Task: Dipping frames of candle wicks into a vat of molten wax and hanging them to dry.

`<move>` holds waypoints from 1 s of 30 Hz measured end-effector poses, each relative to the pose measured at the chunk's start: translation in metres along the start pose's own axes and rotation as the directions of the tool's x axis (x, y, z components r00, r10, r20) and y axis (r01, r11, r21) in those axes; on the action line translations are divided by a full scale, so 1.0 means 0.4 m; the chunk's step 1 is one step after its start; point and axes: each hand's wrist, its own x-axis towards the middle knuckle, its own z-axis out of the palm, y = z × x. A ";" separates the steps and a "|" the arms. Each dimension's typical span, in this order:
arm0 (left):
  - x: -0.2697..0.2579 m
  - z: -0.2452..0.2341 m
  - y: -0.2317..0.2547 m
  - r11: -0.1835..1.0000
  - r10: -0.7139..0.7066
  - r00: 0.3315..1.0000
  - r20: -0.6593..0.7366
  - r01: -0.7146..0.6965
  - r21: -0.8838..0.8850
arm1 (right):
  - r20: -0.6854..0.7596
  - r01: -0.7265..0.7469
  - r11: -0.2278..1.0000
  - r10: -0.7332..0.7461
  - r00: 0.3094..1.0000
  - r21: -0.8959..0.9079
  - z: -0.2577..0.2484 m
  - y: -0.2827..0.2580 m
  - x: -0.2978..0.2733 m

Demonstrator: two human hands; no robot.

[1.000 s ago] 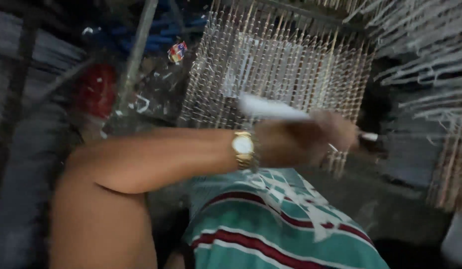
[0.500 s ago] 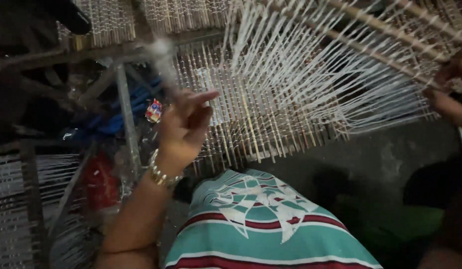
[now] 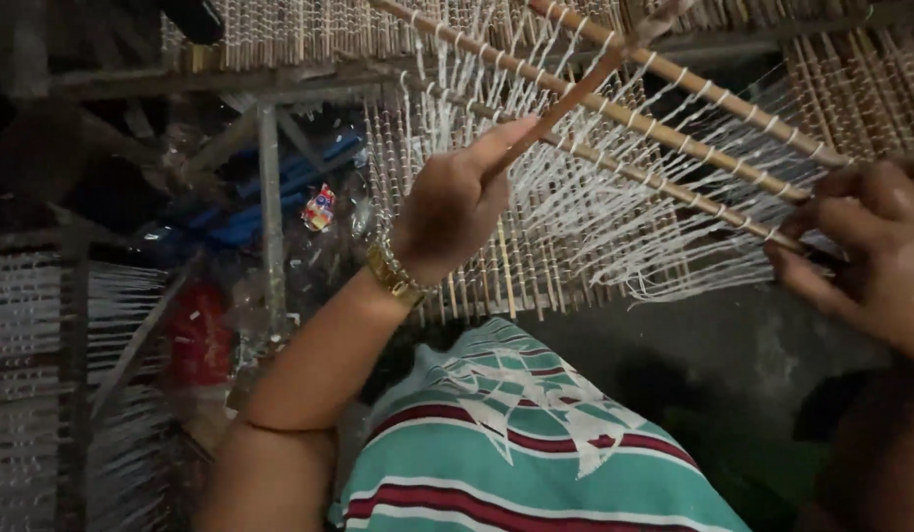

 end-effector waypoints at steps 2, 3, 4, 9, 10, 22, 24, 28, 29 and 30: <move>-0.005 -0.002 0.013 0.999 -0.035 0.999 -0.003 0.035 0.002 | -0.014 -0.001 1.000 0.002 1.000 0.031 0.000 -0.009 -0.001; -0.008 -0.004 0.018 0.998 -0.068 0.998 0.000 0.068 0.005 | -0.028 -0.008 0.998 0.010 1.000 0.064 0.000 -0.016 0.000; -0.014 -0.006 0.012 0.998 -0.064 0.998 -0.001 0.064 0.003 | -0.029 -0.010 0.998 0.012 0.999 0.061 -0.001 -0.023 0.002; -0.017 -0.056 0.027 0.996 -0.087 0.996 0.034 0.087 -0.013 | -0.018 0.076 0.981 -0.081 0.997 -0.178 -0.008 -0.094 0.017; -0.022 -0.068 0.023 0.997 -0.080 0.996 0.036 0.081 -0.018 | -0.017 0.069 0.981 -0.074 0.997 -0.183 -0.013 -0.118 0.017; -0.135 -0.319 -0.074 0.985 0.167 0.976 0.137 -0.172 0.027 | -0.085 -0.194 0.980 0.190 0.978 -0.045 -0.014 -0.559 0.044; -0.139 -0.374 -0.075 0.990 -0.140 0.912 0.385 0.128 0.057 | -0.120 -0.251 0.968 0.248 0.961 -0.004 0.004 -0.634 0.041; -0.185 -0.456 -0.102 0.978 -0.193 0.889 0.415 0.138 0.158 | -0.075 -0.276 0.954 0.269 0.960 -0.121 0.014 -0.770 0.066; -0.194 -0.473 -0.106 0.987 -0.152 0.874 0.462 0.113 0.112 | -0.064 -0.314 0.940 0.308 0.949 -0.130 0.020 -0.794 0.065; -0.213 -0.486 -0.108 0.993 -0.116 0.852 0.510 0.097 0.064 | -0.044 -0.350 0.927 0.347 0.937 -0.136 0.028 -0.822 0.058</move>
